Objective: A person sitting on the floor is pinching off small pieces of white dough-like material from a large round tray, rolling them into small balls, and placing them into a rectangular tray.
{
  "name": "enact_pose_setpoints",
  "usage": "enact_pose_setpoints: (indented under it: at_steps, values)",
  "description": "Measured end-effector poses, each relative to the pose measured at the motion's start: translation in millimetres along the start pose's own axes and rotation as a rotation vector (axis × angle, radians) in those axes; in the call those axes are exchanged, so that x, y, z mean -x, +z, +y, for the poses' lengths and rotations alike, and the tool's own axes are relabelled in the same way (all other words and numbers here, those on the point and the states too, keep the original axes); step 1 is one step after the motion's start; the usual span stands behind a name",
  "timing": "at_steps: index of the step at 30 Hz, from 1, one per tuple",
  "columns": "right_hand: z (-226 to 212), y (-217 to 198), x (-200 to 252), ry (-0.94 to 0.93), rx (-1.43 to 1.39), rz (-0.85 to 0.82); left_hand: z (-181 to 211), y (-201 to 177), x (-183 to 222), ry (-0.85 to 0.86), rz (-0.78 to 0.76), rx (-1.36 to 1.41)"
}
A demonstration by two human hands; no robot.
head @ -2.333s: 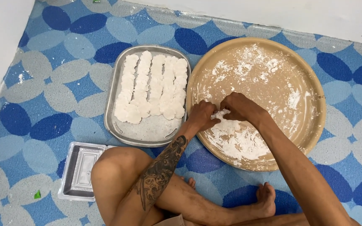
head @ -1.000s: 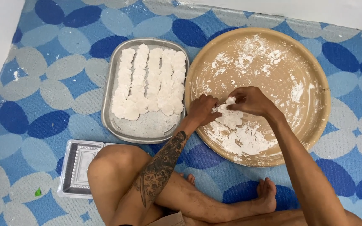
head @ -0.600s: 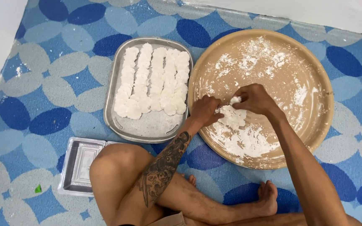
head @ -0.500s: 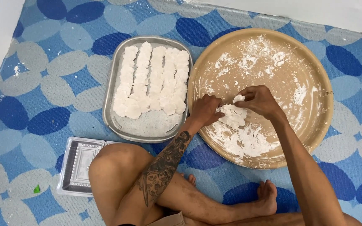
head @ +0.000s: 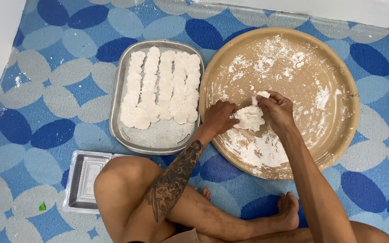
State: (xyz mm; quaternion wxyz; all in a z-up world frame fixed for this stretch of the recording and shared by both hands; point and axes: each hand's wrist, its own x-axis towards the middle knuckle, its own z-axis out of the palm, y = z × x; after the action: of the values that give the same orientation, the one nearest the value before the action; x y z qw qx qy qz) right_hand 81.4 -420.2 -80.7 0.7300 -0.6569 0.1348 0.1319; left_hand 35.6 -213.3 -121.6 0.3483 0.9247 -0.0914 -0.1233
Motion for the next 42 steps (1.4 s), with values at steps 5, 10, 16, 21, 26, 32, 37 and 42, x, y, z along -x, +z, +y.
enact_pose_setpoints:
  at_steps: [5, 10, 16, 21, 26, 32, 37, 42]
  values:
    - [-13, 14, 11, -0.020, -0.165, -0.021, 0, 0, 0, 0.002, 0.005, -0.012]
    - [-21, 18, 15, -0.043, -0.174, -0.080, -9, 15, -4, -0.041, 0.035, -0.015]
    - [-25, 17, 27, -0.053, 0.044, -0.144, 30, -25, 9, 0.127, 0.311, 0.179]
    - [-13, 9, 20, -0.067, 0.056, -0.193, 31, -28, 14, 0.273, 0.433, 0.227]
    - [-24, 5, 25, -0.070, 0.132, -0.218, 29, -21, 10, 0.270, 0.400, 0.304]
    - [-25, -5, 27, -0.070, 0.193, -0.244, 36, -22, 11, 0.290, 0.327, 0.443]
    - [-32, 3, 37, -0.100, 0.214, -0.272, 37, -22, 13, 0.300, 0.312, 0.446]
    - [-30, 0, 35, -0.160, 0.393, -0.297, 32, -17, 11, 0.297, 0.254, 0.410]
